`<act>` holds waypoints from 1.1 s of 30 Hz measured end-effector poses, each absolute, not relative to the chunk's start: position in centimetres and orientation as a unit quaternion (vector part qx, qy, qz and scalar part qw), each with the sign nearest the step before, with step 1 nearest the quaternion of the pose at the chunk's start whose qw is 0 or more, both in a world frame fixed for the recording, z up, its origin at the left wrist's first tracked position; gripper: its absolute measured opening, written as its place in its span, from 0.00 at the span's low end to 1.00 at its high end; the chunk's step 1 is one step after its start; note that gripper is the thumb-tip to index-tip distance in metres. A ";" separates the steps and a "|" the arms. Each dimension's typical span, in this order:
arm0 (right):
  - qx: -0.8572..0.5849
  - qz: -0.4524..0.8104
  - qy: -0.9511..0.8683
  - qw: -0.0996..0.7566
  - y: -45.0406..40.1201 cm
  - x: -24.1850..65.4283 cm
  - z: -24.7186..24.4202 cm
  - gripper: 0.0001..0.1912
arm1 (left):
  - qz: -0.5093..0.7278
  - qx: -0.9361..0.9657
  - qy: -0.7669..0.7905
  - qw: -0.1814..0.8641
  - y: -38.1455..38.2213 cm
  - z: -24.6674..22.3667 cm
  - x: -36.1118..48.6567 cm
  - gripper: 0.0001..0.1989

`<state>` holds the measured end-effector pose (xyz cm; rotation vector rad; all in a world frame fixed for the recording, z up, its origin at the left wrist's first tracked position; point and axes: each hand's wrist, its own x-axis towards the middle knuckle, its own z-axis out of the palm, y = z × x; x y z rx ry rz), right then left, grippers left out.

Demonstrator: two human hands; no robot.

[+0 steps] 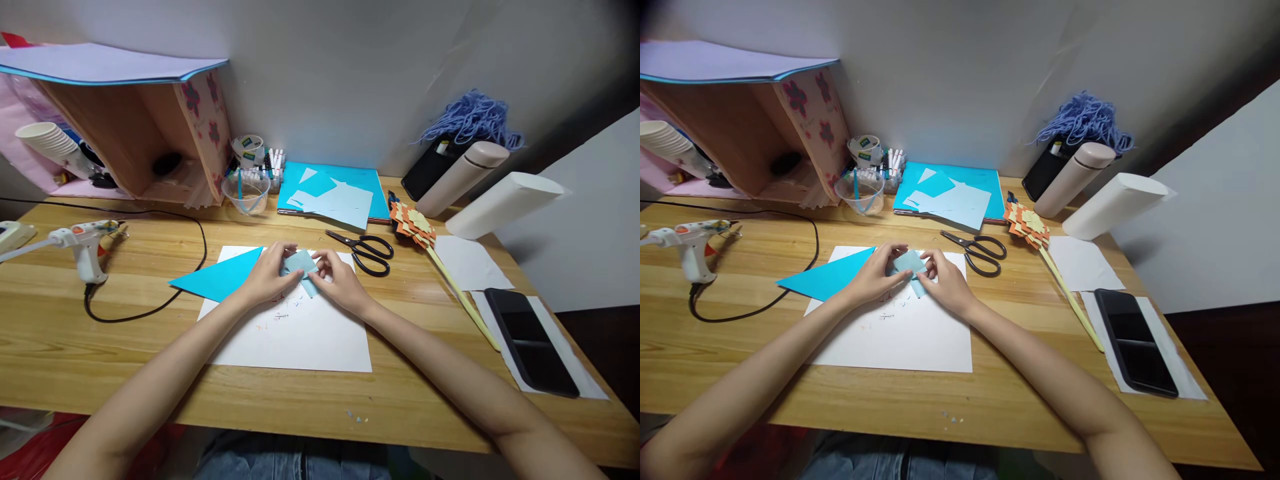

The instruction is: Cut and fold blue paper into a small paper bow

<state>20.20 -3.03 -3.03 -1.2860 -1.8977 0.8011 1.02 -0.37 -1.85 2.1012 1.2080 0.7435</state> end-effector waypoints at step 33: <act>-0.309 0.186 -0.892 0.272 -1.6 23.3 -2.9 0.02 | 0.160 0.951 0.260 0.042 -1.7 -1.5 2.0 0.11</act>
